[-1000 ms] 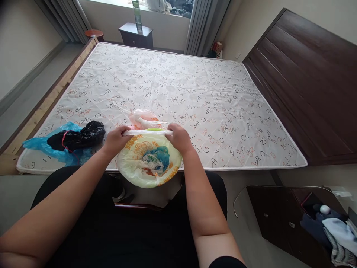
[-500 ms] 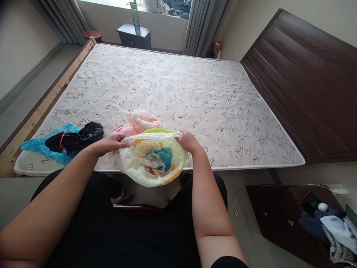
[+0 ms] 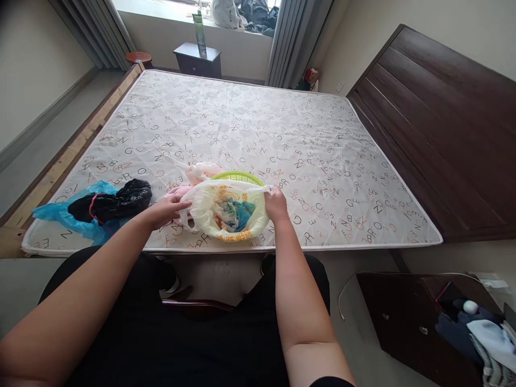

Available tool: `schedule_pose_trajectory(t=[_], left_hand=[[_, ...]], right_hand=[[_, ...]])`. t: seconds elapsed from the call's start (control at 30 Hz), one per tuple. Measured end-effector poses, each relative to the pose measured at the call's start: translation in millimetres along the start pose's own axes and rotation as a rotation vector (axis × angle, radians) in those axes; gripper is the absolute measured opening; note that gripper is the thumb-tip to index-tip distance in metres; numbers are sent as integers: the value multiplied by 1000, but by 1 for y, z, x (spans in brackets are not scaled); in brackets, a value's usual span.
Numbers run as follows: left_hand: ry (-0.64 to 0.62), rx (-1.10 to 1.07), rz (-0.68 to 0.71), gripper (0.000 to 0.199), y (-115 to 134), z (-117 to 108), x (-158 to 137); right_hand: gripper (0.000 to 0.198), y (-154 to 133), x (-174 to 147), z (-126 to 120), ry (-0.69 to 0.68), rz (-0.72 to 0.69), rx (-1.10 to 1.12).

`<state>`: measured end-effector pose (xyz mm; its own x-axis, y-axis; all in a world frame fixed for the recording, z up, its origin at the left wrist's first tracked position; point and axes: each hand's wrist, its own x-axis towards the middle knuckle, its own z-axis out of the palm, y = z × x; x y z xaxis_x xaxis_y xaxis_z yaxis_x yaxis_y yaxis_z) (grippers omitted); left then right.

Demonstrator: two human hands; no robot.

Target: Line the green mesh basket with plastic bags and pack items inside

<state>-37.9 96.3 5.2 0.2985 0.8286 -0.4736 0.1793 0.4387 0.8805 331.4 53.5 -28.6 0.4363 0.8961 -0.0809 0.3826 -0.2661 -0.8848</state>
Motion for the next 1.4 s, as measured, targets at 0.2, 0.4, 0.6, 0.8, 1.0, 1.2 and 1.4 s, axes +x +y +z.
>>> schedule_pose_trajectory(t=[0.2, 0.4, 0.6, 0.8, 1.0, 1.2, 1.4], left_hand=[[439, -22, 52, 34, -2, 1, 9], [425, -436, 195, 30, 5, -9, 12], [225, -700, -201, 61, -16, 7, 8], [8, -746, -92, 66, -33, 45, 5], [112, -718, 56, 42, -32, 42, 12], [360, -350, 109, 41, -31, 38, 14], [684, 297, 214, 37, -17, 22, 3]], right_hand=[[14, 1, -1, 9, 60, 29, -16], [19, 8, 0, 19, 124, 66, 9], [26, 18, 8, 23, 197, 198, 120], [28, 5, 1, 16, 29, 467, 405], [37, 2, -32, -17, -407, 544, 616], [58, 0, -65, -15, -641, 344, 564], [49, -11, -66, -14, -354, 256, 240]])
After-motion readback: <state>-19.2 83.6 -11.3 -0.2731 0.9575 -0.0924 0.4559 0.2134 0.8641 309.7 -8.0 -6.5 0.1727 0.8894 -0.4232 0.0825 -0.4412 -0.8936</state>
